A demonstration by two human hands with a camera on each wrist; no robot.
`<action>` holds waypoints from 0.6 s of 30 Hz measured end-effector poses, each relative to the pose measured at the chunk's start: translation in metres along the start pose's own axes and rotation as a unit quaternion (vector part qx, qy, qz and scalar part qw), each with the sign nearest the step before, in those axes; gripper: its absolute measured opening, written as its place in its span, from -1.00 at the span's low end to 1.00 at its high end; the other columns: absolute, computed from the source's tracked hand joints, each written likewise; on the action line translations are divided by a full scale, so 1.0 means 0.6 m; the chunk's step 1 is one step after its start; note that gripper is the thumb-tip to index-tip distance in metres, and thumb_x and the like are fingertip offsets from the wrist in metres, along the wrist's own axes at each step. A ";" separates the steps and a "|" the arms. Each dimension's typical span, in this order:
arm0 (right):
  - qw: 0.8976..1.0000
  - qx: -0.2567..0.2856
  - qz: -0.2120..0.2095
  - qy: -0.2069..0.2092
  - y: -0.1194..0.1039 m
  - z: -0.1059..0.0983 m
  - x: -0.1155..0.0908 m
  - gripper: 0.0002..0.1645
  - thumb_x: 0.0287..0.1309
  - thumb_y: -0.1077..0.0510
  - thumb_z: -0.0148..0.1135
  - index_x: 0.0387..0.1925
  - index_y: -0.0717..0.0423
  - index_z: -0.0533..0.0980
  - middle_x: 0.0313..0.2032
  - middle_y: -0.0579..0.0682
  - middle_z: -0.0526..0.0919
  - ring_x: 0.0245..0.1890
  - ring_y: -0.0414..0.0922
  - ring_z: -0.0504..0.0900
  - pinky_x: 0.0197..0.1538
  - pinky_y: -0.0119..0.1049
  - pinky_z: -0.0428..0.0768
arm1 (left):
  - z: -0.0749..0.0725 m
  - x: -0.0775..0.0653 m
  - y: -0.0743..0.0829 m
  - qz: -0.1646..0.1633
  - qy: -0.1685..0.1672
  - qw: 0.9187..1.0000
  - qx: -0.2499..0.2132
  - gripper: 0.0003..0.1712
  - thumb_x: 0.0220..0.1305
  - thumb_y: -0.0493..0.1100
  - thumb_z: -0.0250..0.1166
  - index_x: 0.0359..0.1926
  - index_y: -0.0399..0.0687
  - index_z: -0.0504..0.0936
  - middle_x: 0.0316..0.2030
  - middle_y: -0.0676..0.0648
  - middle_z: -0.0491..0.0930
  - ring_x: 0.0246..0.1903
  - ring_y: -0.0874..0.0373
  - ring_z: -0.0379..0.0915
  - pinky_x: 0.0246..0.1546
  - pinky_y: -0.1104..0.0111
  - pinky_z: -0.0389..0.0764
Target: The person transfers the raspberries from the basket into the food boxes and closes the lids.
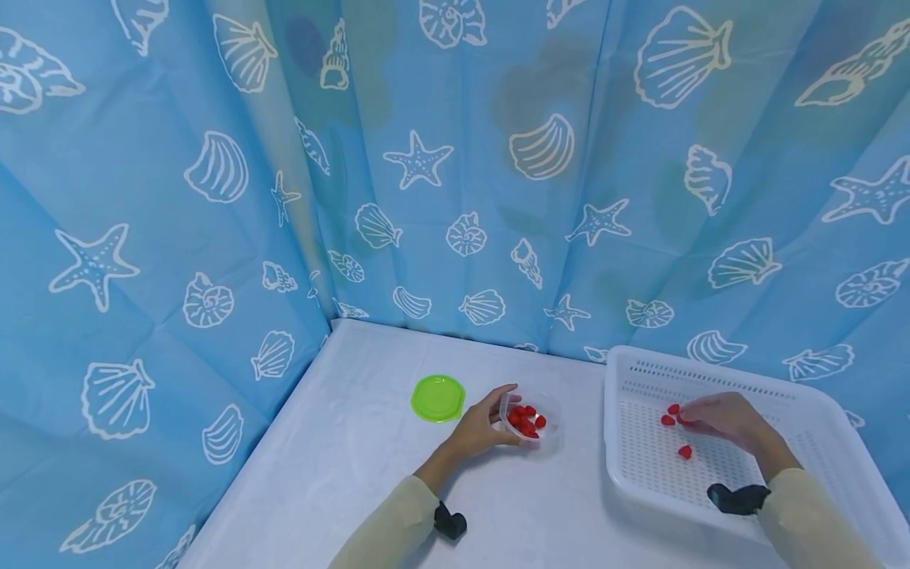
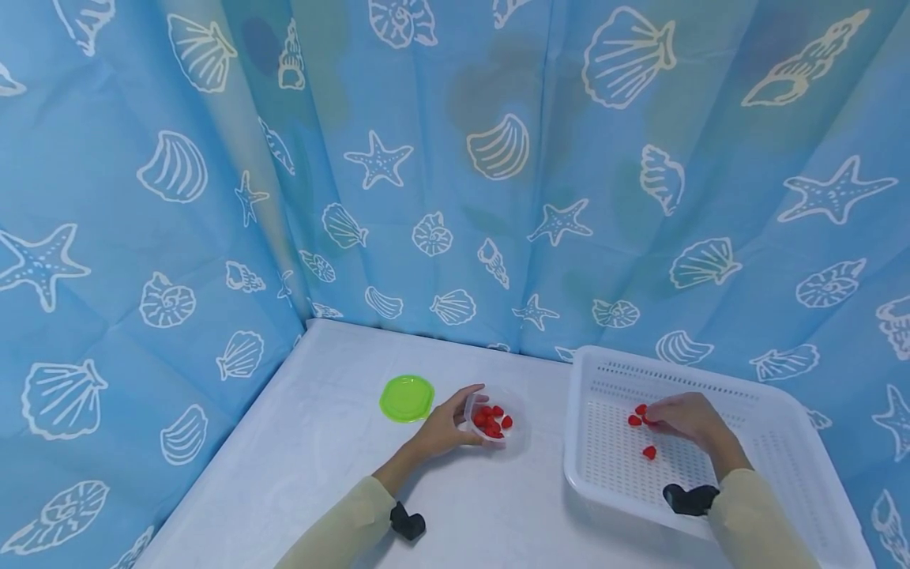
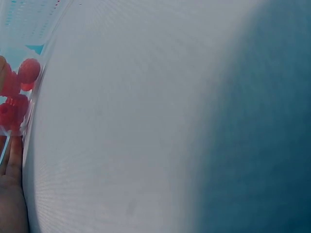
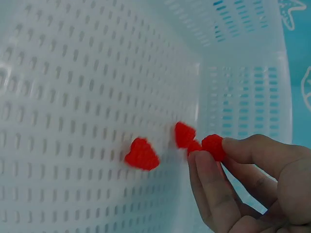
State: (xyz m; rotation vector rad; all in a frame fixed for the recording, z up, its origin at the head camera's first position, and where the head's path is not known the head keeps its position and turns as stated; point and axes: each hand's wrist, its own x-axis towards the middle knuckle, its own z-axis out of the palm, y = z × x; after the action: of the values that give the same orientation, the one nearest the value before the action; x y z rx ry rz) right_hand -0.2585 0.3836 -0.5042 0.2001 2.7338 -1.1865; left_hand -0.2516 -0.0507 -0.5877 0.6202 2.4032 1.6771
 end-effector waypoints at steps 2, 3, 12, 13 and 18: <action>1.000 0.014 -0.003 -0.014 -0.011 0.001 -0.003 0.21 -0.06 -0.08 0.52 0.51 0.04 0.03 0.28 0.39 0.31 -0.03 0.26 0.58 -0.14 0.07 0.66 | 0.000 0.000 0.002 -0.002 0.000 1.000 -0.002 0.04 -0.02 -0.10 0.56 0.46 0.26 0.20 0.26 0.17 0.43 0.29 0.13 0.31 0.13 0.28 0.50; 1.000 0.023 -0.005 -0.021 -0.016 0.001 -0.004 0.18 -0.03 -0.07 0.50 0.50 0.06 0.03 0.27 0.39 0.31 -0.04 0.23 0.60 -0.13 0.03 0.66 | 0.000 0.000 0.002 -0.003 0.001 1.000 -0.004 0.04 -0.02 -0.10 0.56 0.46 0.26 0.21 0.26 0.17 0.43 0.29 0.14 0.31 0.13 0.29 0.50; 0.996 0.054 -0.033 -0.068 -0.080 0.010 -0.012 -0.05 0.14 -0.07 0.38 0.42 0.24 0.19 0.25 0.40 0.36 0.01 0.18 0.62 0.04 0.07 0.55 | -0.001 -0.002 0.003 -0.005 -0.001 1.000 -0.001 0.05 -0.03 -0.11 0.56 0.46 0.27 0.20 0.24 0.16 0.45 0.28 0.23 0.30 0.15 0.36 0.47; 0.995 0.051 -0.034 -0.074 -0.086 0.011 -0.011 -0.07 0.15 -0.08 0.37 0.40 0.26 0.22 0.25 0.40 0.37 0.03 0.18 0.61 0.06 0.07 0.54 | -0.001 -0.002 0.003 -0.005 -0.002 1.000 0.000 0.05 -0.03 -0.11 0.56 0.46 0.27 0.20 0.24 0.16 0.45 0.27 0.24 0.30 0.15 0.37 0.46; 0.995 0.032 -0.038 -0.085 -0.122 0.011 -0.014 -0.14 0.16 -0.13 0.35 0.30 0.33 0.33 0.22 0.39 0.40 0.09 0.20 0.57 0.09 0.01 0.53 | -0.001 -0.001 0.002 -0.006 -0.001 1.000 -0.001 0.05 -0.02 -0.12 0.56 0.46 0.26 0.21 0.24 0.17 0.45 0.28 0.23 0.30 0.15 0.36 0.46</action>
State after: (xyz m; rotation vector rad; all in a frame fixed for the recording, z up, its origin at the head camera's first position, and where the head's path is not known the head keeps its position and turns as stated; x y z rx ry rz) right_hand -0.2631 0.3286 -0.4551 0.0006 2.5786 -1.2497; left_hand -0.2509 -0.0511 -0.5864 0.6060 2.3994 1.6730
